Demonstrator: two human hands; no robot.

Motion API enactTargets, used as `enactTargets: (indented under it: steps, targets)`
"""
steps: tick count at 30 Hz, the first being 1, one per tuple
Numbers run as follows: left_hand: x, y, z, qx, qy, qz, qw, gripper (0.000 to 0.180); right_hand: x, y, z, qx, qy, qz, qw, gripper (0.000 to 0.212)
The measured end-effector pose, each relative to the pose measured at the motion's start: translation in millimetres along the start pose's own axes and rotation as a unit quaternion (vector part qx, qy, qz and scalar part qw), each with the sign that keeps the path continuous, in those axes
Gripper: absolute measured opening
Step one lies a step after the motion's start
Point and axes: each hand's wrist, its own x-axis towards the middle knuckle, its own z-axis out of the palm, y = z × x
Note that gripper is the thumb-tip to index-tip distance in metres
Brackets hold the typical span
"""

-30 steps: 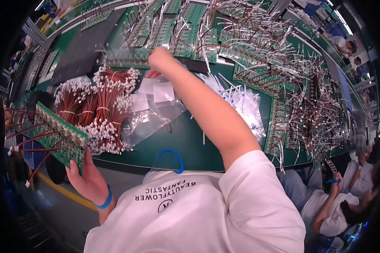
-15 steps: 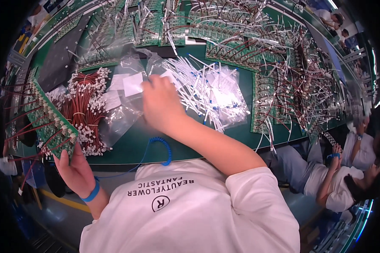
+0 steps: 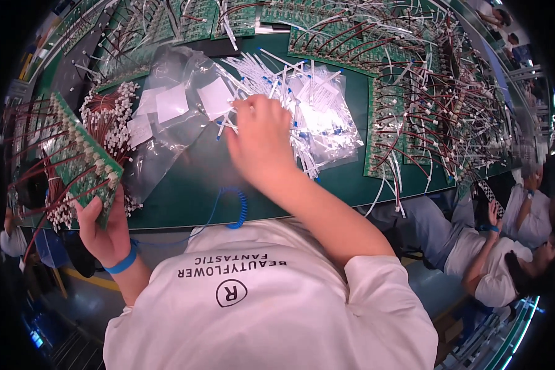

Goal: The person assembles electronic components by hand, connecting wire bundles to printed circuit boards.

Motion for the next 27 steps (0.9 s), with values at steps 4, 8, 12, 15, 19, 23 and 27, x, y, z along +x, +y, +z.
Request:
enactTargets:
  steps: [4, 8, 12, 15, 19, 23, 27]
  targets:
    - [6, -12, 4, 0.007, 0.013, -0.013, 1.000, 0.053, 28, 3, 18, -0.033, 0.028, -0.012, 0.999, 0.053]
    - [3, -8, 4, 0.006, 0.038, 0.002, 0.999, 0.054, 54, -1, 46, -0.121, 0.005, 0.030, 0.992, 0.050]
    - [-6, -1, -9, 0.034, 0.058, 0.039, 0.997, 0.054, 73, 4, 47, -0.108, -0.090, 0.066, 0.988, 0.044]
    - [-12, 3, -11, 0.024, 0.084, 0.057, 0.995, 0.055, 77, 8, 54, -0.129, -0.034, 0.082, 0.988, 0.044]
    - [-17, 5, -21, 0.026, 0.090, 0.065, 0.993, 0.054, 93, -1, 60, -0.105, -0.075, 0.086, 0.988, 0.046]
    - [-19, 4, -28, -0.005, 0.065, 0.056, 0.996, 0.057, 114, 3, 58, -0.109, -0.147, 0.143, 0.973, 0.040]
    - [-23, 5, -40, -0.003, 0.071, 0.048, 0.996, 0.055, 116, 10, 71, -0.081, -0.082, 0.137, 0.984, 0.026]
